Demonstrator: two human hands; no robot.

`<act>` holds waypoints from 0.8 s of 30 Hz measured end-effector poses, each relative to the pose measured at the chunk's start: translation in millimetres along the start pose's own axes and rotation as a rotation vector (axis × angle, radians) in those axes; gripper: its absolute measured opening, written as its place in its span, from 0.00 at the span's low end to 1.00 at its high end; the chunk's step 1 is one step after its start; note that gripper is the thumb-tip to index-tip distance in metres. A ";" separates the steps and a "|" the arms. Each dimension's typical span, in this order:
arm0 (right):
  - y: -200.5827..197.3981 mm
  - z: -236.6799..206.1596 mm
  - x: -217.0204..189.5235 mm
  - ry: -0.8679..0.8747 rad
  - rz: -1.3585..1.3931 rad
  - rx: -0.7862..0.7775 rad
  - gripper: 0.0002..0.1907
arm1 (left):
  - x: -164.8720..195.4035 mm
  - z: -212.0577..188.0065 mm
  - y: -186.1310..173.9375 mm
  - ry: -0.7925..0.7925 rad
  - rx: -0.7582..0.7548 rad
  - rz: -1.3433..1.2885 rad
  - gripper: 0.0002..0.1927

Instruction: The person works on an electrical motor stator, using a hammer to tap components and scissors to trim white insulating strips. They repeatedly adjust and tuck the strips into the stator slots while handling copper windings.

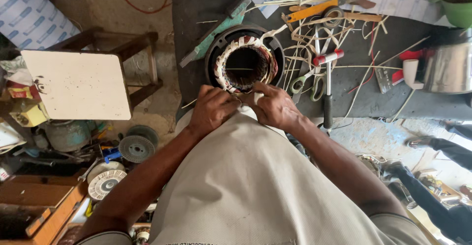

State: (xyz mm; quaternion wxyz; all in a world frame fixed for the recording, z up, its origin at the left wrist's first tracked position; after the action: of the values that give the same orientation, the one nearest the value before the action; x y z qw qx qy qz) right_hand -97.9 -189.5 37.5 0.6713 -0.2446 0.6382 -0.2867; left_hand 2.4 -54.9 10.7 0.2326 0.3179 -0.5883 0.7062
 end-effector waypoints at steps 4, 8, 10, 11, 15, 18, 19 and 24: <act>-0.5 -15.4 -2.7 -0.016 -0.125 -0.172 0.18 | -1.0 -0.1 6.9 0.074 -0.042 0.026 0.06; -33.6 -30.6 18.7 0.303 0.179 0.077 0.08 | -3.1 12.3 2.0 0.068 -0.035 -0.070 0.09; -45.2 -27.6 23.1 0.289 0.114 0.170 0.08 | -1.7 18.5 -4.3 0.064 -0.080 -0.087 0.09; -23.8 -23.5 29.8 0.405 -0.099 -0.192 0.08 | 0.3 23.8 -6.5 0.075 -0.078 -0.103 0.09; -6.3 0.9 18.9 0.245 -0.126 -0.226 0.19 | 4.3 38.5 -12.2 0.121 -0.073 -0.121 0.11; -4.1 5.0 6.7 0.169 -0.013 -0.124 0.22 | 3.1 35.9 -11.8 0.108 -0.125 -0.114 0.12; -4.2 2.0 7.8 0.183 -0.010 -0.140 0.22 | 3.0 34.8 -10.8 0.109 -0.135 -0.110 0.13; -51.7 -50.1 36.6 0.348 0.245 0.250 0.05 | 11.7 34.0 -5.8 0.090 -0.157 -0.137 0.14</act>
State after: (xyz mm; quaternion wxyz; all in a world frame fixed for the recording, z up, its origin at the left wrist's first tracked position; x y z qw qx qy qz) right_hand -150.9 -250.2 43.9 0.6060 -0.0276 0.7287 -0.3176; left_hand 4.4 -87.6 26.7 0.3306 0.3063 -0.6075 0.6541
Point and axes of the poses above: each hand's wrist, its own z-axis towards the middle knuckle, its own y-axis out of the palm, x = y × z, the point moved 6 cm from there along z, towards the middle knuckle, and after that the axes turned 4 degrees about -x, right-handed, at the moved point
